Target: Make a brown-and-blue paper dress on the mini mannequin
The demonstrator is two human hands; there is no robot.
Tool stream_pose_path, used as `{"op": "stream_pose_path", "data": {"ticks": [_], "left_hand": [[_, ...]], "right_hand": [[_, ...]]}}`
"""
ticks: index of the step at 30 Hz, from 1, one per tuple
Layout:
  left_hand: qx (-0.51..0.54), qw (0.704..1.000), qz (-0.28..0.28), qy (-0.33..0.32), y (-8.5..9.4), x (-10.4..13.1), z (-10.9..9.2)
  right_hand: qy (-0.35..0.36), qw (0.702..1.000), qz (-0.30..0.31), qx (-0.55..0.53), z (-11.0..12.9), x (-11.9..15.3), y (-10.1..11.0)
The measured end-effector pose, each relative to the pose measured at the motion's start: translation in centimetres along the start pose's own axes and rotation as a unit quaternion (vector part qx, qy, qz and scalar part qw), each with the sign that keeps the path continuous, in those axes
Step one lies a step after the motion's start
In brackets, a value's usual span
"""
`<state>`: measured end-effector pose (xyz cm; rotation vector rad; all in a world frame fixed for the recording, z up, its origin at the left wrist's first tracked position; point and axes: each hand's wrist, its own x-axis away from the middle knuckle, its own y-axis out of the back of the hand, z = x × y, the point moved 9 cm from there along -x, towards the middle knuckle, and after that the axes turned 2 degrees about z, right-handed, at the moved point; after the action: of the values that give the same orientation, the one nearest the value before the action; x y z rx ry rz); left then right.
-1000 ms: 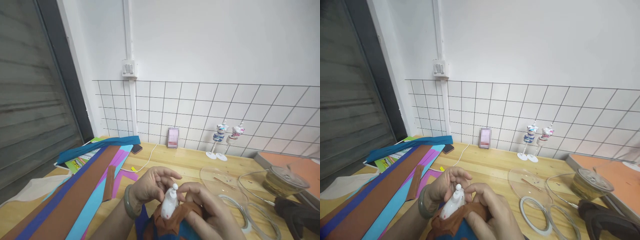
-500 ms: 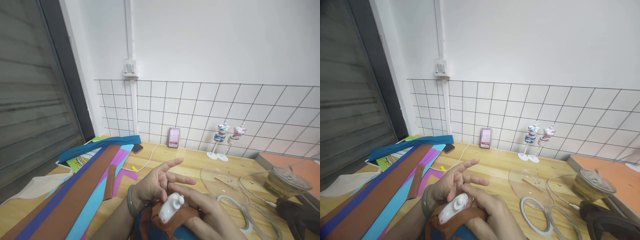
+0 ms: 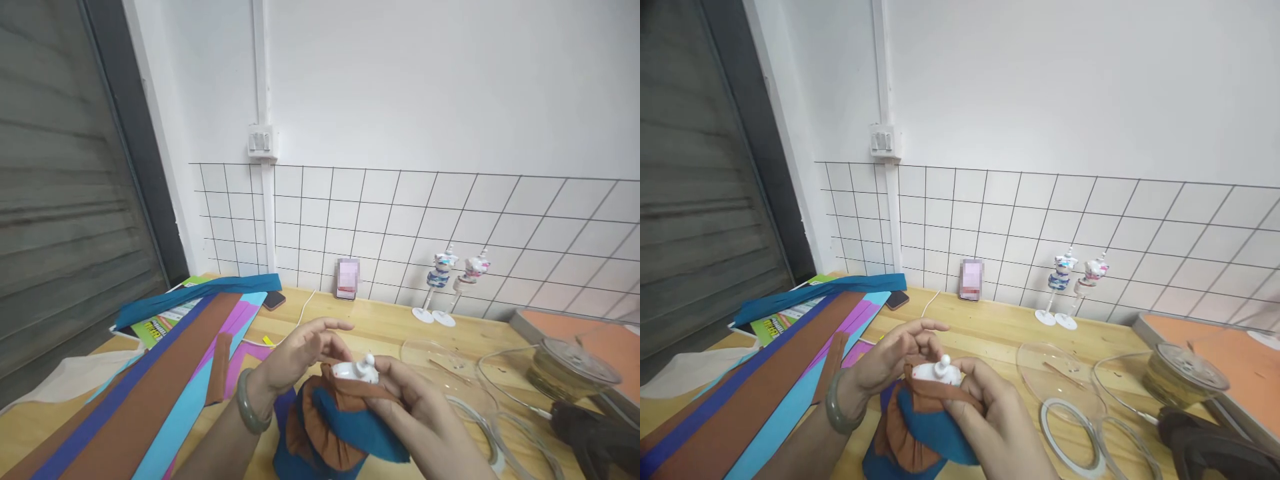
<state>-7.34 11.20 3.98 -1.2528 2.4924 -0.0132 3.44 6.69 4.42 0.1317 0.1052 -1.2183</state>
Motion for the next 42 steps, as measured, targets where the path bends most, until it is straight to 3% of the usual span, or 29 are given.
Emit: {"op": "stream_pose_path", "data": {"ticks": [3, 6, 10, 14, 23, 29, 37, 42], "left_hand": [[-0.076, 0.997, 0.026, 0.014, -0.4, 0.5, -0.8], [-0.181, 0.983, -0.001, 0.044, -0.8, 0.7, -1.1], [-0.219, 0.974, -0.031, 0.038, -1.8, 0.5, -1.7], [-0.181, 0.982, -0.055, 0.016, -2.2, 0.3, -2.1], [-0.124, 0.986, -0.108, 0.037, -1.9, 0.3, -1.2], [-0.142, 0.981, -0.129, 0.030, -1.4, 0.4, -1.3], [-0.127, 0.979, -0.153, 0.036, -0.9, 0.5, -1.5], [-0.100, 0.983, -0.149, 0.035, -1.0, 0.4, -1.4]], "right_hand": [[0.023, 0.999, -0.043, 0.014, -0.2, -0.4, 1.2], [0.046, 0.991, -0.052, 0.118, -0.1, -0.6, 2.2], [0.098, 0.943, -0.070, 0.311, 1.0, -0.2, 2.9], [0.152, 0.900, -0.087, 0.400, 2.2, 0.5, 2.7], [0.152, 0.868, -0.146, 0.450, 1.8, 0.9, 3.2], [0.239, 0.822, -0.199, 0.476, 3.8, 2.2, 3.2], [0.271, 0.828, -0.205, 0.446, 5.0, 2.4, 2.8], [0.335, 0.778, -0.201, 0.493, 5.7, 3.0, 2.1]]}}
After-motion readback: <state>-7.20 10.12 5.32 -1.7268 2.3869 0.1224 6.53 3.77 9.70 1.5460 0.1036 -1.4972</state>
